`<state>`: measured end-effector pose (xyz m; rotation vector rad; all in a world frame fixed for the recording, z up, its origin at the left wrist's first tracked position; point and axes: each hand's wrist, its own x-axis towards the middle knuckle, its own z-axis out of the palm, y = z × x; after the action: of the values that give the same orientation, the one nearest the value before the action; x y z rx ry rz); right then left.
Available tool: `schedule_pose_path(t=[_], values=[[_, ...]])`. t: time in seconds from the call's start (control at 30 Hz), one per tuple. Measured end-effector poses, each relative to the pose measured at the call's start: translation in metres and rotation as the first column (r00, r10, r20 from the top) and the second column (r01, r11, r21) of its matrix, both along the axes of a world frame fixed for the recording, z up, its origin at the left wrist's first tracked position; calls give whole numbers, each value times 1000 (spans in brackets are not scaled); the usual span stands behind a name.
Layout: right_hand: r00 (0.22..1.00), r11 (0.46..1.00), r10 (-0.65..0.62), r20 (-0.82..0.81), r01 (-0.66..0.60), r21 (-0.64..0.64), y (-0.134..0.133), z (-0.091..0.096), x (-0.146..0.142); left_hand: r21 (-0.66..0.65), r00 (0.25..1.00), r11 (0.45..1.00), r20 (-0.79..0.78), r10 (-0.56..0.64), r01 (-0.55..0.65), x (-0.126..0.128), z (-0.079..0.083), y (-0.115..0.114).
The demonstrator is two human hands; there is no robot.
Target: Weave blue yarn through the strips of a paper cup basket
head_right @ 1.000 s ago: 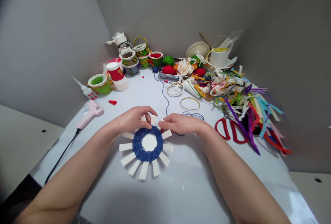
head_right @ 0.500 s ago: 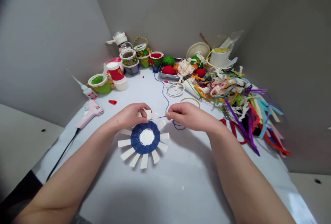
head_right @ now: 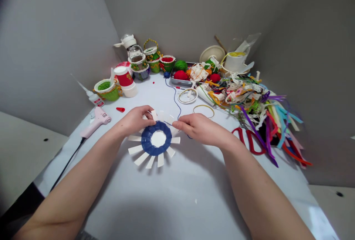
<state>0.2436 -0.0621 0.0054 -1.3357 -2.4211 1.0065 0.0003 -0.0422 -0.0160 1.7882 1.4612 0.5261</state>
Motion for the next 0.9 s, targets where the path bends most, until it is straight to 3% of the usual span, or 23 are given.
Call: schedule_pose_path(t=[0.13, 0.3, 0.43, 0.57, 0.67, 0.77, 0.9], values=[[1000, 990, -28, 5, 28, -137, 7, -14, -2, 36, 996, 995, 4, 89, -89, 1, 1, 1], [995, 983, -88, -41, 81, -163, 11, -29, -7, 20, 995, 995, 1, 99, -99, 1, 0, 2], [995, 970, -71, -72, 52, -238, 13, -34, -9, -80, 1000, 997, 3, -9, 10, -6, 0, 3], [989, 928, 59, -136, -104, -358, 14, -33, -8, -199, 967, 950, -37, -253, 241, -15, 9, 1], [977, 900, 153, -150, -201, -387, 12, -31, -8, -179, 937, 922, -3, -351, 344, -11, 15, -5], [975, 903, 196, -105, -221, -369, 10, -30, -9, -156, 909, 899, -12, -416, 409, 3, 15, -12], [976, 908, 196, -98, -219, -358, 10, -28, -8, -86, 904, 904, -58, -423, 418, 17, 9, -15]])
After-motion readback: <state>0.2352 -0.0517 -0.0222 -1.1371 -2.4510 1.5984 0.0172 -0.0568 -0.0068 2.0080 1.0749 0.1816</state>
